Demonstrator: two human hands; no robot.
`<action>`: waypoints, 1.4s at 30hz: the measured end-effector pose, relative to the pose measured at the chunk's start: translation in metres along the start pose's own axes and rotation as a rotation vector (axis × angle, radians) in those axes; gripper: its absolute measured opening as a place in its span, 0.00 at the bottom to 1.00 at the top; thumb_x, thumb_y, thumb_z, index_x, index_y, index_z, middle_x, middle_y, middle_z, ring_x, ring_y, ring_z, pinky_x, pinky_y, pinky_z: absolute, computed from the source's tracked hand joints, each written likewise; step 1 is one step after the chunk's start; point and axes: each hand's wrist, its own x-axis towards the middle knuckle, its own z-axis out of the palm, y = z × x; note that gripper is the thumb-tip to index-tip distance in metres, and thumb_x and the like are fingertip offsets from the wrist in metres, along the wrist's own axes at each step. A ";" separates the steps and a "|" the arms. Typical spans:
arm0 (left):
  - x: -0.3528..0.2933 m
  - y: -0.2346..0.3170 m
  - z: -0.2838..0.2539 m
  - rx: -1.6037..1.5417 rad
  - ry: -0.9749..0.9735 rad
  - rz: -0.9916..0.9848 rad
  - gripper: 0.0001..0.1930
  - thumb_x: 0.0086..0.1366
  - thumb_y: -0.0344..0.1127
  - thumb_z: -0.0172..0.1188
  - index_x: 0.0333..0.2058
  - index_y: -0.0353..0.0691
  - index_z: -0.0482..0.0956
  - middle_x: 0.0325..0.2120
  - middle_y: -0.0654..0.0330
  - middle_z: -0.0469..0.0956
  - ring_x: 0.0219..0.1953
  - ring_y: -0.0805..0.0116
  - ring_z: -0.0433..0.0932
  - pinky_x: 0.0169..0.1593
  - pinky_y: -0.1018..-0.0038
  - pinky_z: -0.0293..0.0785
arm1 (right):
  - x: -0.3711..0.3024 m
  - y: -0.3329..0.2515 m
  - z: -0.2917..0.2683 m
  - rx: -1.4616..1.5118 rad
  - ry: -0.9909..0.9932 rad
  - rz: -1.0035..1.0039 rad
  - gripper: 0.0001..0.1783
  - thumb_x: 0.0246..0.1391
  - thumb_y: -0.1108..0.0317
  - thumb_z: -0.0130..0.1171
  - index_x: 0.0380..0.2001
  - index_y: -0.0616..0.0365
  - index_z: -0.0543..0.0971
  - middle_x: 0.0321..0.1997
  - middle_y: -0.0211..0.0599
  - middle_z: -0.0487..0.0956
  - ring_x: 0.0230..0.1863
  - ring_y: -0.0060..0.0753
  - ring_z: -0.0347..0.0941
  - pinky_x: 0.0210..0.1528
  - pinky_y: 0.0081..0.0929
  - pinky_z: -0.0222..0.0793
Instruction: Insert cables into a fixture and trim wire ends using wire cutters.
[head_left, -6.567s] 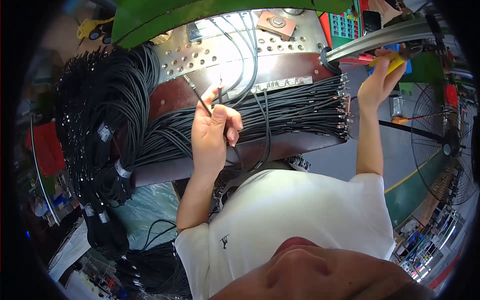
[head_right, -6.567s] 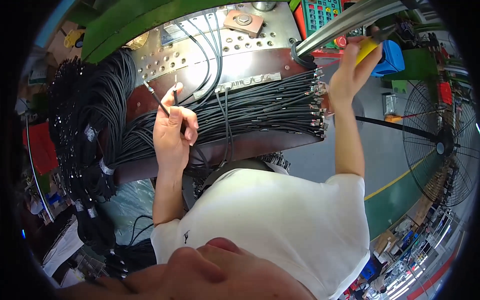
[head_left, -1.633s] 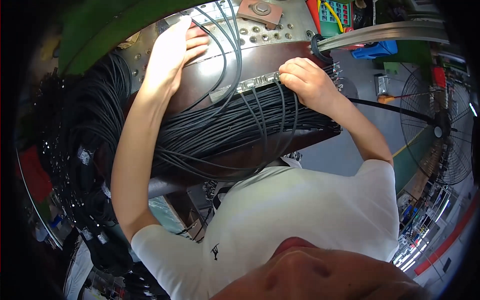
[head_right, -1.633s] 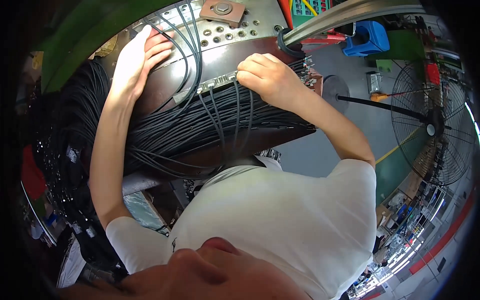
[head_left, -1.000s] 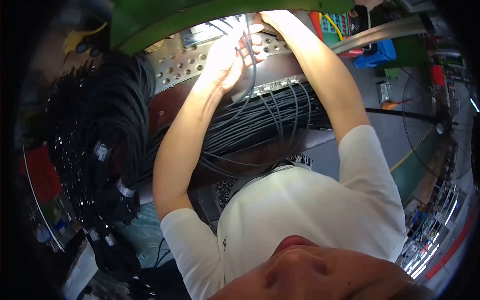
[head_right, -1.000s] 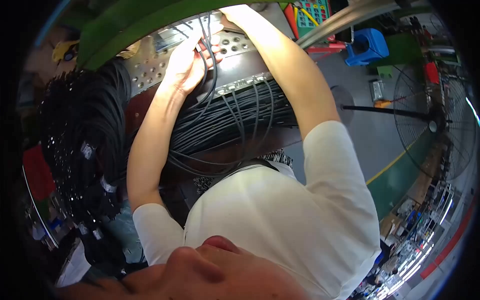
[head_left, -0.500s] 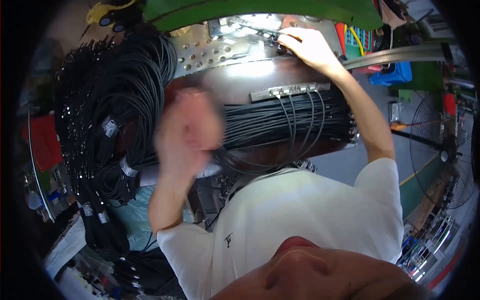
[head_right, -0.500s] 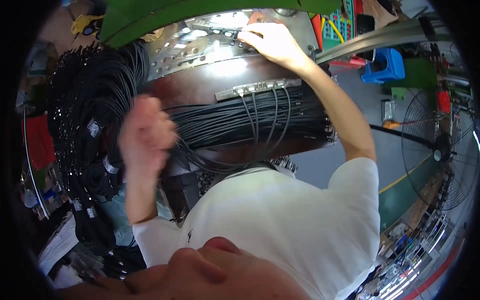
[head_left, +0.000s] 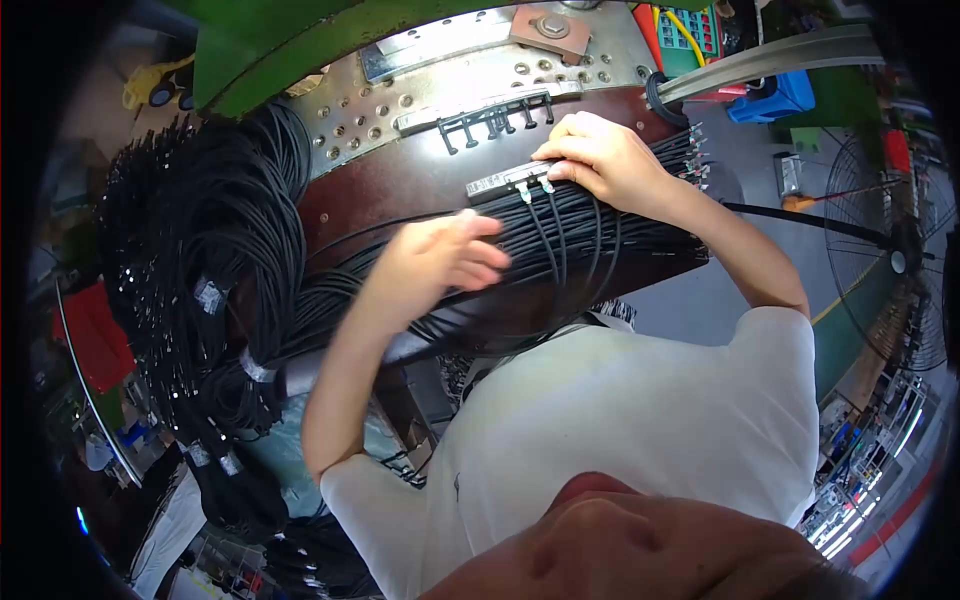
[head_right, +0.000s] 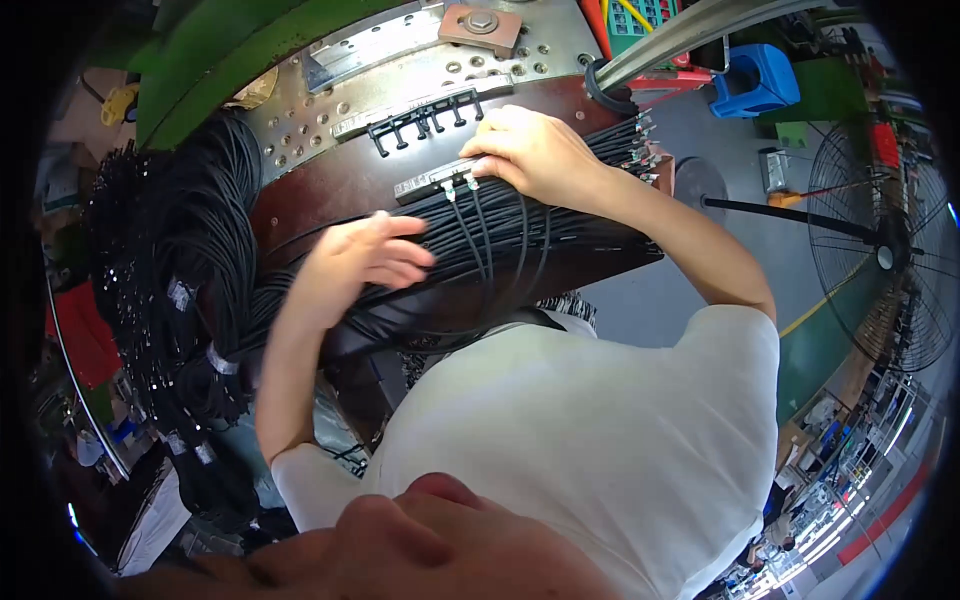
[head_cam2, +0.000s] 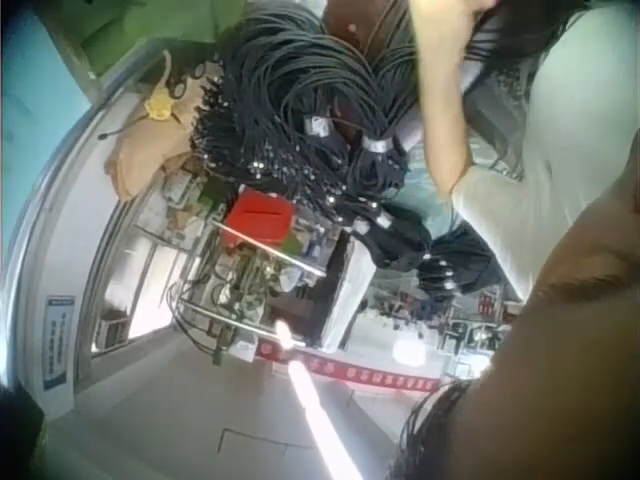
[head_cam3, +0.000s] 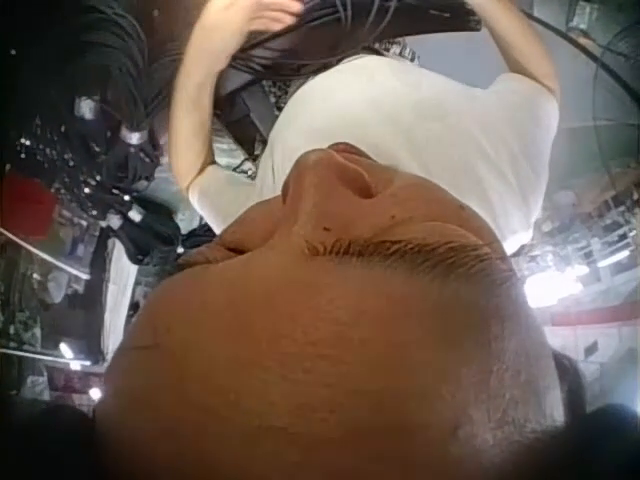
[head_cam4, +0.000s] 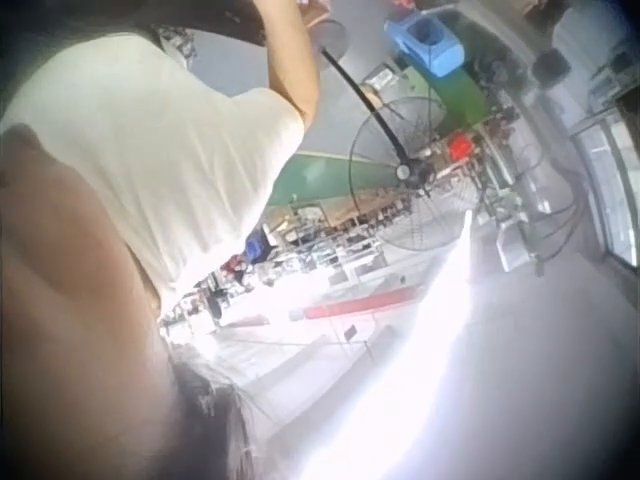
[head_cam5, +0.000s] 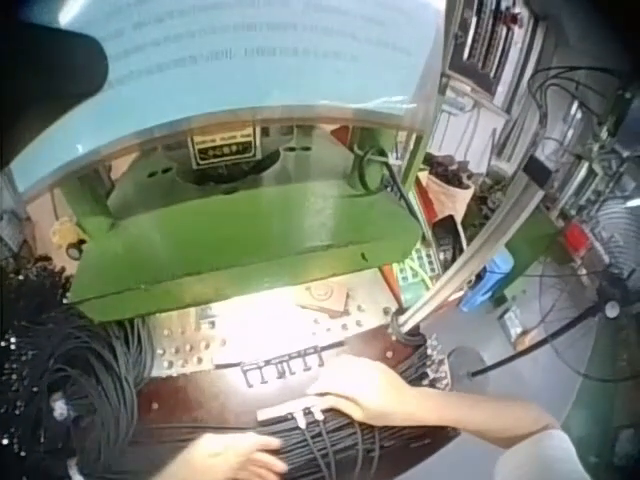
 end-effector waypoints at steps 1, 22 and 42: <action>0.015 -0.006 0.020 -0.048 -0.018 0.081 0.27 0.69 0.50 0.39 0.52 0.29 0.66 0.35 0.51 0.79 0.33 0.68 0.79 0.38 0.77 0.75 | 0.003 0.001 0.000 0.031 0.046 -0.021 0.11 0.47 0.69 0.59 0.36 0.57 0.78 0.35 0.37 0.76 0.38 0.39 0.72 0.43 0.30 0.68; 0.112 0.075 -0.105 0.819 0.650 0.531 0.17 0.62 0.46 0.56 0.37 0.35 0.77 0.29 0.56 0.79 0.32 0.65 0.79 0.36 0.71 0.75 | 0.104 0.074 -0.022 -0.269 0.370 -0.210 0.14 0.52 0.64 0.55 0.41 0.59 0.77 0.38 0.42 0.77 0.40 0.41 0.72 0.44 0.32 0.67; 0.145 0.069 -0.109 1.828 1.010 1.103 0.14 0.53 0.41 0.61 0.38 0.46 0.77 0.30 0.58 0.77 0.32 0.59 0.76 0.37 0.67 0.73 | 0.107 0.044 -0.020 -0.036 0.200 0.092 0.14 0.53 0.63 0.52 0.40 0.59 0.77 0.38 0.44 0.77 0.39 0.42 0.73 0.43 0.34 0.66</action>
